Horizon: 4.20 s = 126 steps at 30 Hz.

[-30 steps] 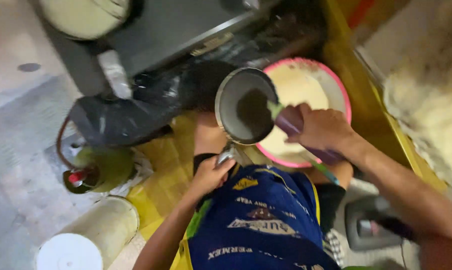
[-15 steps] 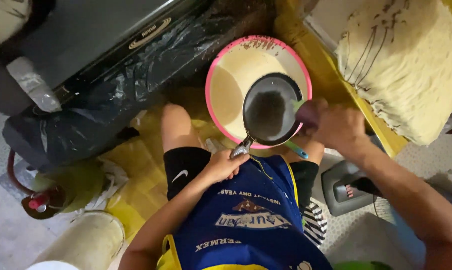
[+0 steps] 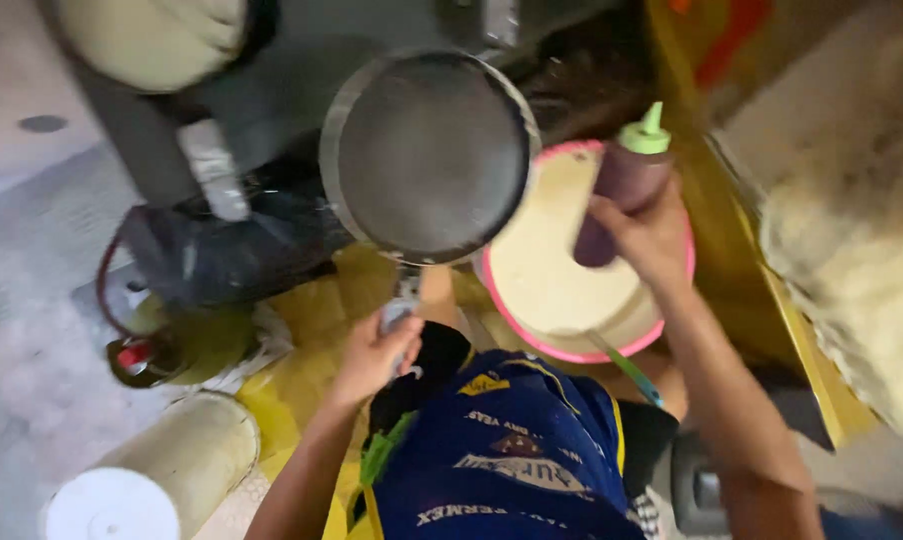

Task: A person is rapidly making thin wrappers by dipping small pans into a bowl of batter, cooking them on a stove, and peeling them off to stack.

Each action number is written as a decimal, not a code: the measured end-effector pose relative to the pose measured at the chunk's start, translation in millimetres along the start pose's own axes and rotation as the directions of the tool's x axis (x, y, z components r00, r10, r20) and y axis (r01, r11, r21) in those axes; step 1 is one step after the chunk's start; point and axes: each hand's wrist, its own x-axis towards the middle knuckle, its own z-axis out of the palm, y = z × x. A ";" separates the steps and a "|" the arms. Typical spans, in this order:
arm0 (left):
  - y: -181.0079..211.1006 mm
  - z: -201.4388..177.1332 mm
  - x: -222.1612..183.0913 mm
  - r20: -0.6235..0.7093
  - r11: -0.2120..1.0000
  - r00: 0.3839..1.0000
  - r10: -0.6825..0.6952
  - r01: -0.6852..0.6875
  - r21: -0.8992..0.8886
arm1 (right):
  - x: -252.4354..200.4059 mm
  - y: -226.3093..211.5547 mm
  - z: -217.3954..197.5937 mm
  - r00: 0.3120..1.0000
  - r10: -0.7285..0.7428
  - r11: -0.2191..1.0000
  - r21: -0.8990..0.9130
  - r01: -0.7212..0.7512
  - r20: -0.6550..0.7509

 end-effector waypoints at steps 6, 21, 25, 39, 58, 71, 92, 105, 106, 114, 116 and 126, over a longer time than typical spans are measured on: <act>41.8 -47.6 -48.3 -0.315 0.968 0.916 0.248 -0.248 0.043 | 59.6 -59.1 196.9 0.957 -0.281 0.880 0.380 0.287 -0.072; 17.0 37.7 -7.6 -0.038 0.730 0.993 0.107 -0.053 0.682 | -120.7 242.0 91.1 0.920 0.326 0.332 -0.938 0.102 0.216; 0.0 56.8 19.1 0.087 0.681 0.996 -0.010 -0.056 0.730 | -153.0 389.7 83.7 0.892 0.443 0.378 -0.921 -0.093 0.092; -9.6 58.5 81.9 0.406 -0.023 0.738 0.539 -0.470 0.883 | -160.3 221.4 -103.4 0.929 -0.359 0.036 -0.996 -0.082 -0.089; 30.3 104.2 97.5 0.172 0.892 0.966 -0.190 0.097 0.441 | -182.3 116.9 -72.2 0.772 -0.570 0.368 -0.927 -0.066 -0.281; -100.4 104.0 99.5 0.457 0.938 0.856 -0.242 0.326 -0.114 | -177.5 75.4 -86.7 0.698 -0.655 0.336 -0.939 -0.075 -0.290; 28.2 145.2 96.3 0.326 0.777 0.846 -0.421 0.151 0.611 | -186.8 138.4 -49.7 0.904 -0.052 0.603 -0.735 -0.310 -0.425; -0.8 121.1 64.4 0.457 0.938 0.851 -0.257 0.105 0.331 | -211.5 116.1 -76.9 0.825 -0.145 0.671 -0.667 -0.324 -0.546; -1.1 123.9 61.6 0.473 0.945 0.843 -0.257 0.115 0.307 | -211.3 118.7 -75.7 0.816 -0.165 0.664 -0.674 -0.323 -0.554; -12.4 105.6 78.6 0.421 0.897 0.862 -0.281 0.080 0.435 | -209.5 154.6 -89.6 0.851 0.133 0.806 -0.445 -0.391 -0.508; 17.7 104.1 70.0 0.392 0.849 0.878 -0.275 0.030 0.527 | -210.3 180.7 -86.0 0.848 0.219 0.799 -0.410 -0.439 -0.482; 43.2 82.5 35.6 0.613 -0.523 0.492 0.619 -0.324 0.788 | -200.2 253.4 8.8 0.869 0.448 0.466 -0.774 -0.428 -0.211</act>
